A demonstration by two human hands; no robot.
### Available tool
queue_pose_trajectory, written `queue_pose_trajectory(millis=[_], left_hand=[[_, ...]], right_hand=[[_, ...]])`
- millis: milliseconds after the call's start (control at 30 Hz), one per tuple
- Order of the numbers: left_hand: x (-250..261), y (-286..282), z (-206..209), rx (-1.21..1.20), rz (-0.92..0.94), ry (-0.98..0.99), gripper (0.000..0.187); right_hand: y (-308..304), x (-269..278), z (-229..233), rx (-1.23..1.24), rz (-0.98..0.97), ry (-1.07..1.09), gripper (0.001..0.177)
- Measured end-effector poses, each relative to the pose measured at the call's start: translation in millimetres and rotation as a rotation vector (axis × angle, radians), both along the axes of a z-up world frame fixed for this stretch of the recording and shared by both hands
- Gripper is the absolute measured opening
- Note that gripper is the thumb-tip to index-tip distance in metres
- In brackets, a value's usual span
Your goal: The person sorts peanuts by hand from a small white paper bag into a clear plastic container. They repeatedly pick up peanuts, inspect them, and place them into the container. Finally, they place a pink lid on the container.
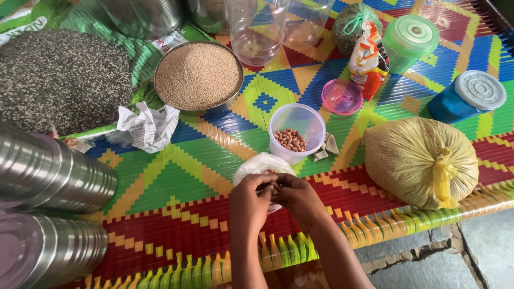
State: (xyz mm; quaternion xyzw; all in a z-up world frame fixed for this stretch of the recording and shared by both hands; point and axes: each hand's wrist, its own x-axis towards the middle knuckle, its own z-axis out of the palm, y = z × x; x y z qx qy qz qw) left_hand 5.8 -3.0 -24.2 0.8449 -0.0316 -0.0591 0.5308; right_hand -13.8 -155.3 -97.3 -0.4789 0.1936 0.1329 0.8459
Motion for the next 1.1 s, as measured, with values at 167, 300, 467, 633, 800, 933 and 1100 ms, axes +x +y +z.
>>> queue_pose_trajectory(millis=[167, 300, 467, 633, 800, 933, 1100], left_hand=[[-6, 11, 16, -0.050, -0.089, 0.079, 0.031], [-7, 13, 21, -0.106, -0.059, 0.042, 0.031], [-2, 14, 17, -0.117, 0.284, -0.057, 0.024], [0, 18, 13, -0.208, 0.385, 0.055, 0.020], [3, 14, 8, -0.276, 0.367, 0.089, 0.021], [4, 15, 2, -0.251, 0.354, 0.100, 0.020], [6, 21, -4, -0.258, 0.357, -0.003, 0.022]], right_hand=[[-2, -1, 7, 0.150, 0.035, 0.009, 0.033], [2, -1, 23, 0.179, 0.019, 0.014, 0.032], [5, -11, 49, 0.163, -0.065, 0.014, 0.031], [-16, -16, 95, 0.376, -0.170, -0.179, 0.026], [-32, 6, 133, 0.205, -0.448, -0.318, 0.024], [-32, 48, 141, -0.110, -0.442, -0.413, 0.031], [-19, 62, 146, -0.525, -0.386, -0.403, 0.037]])
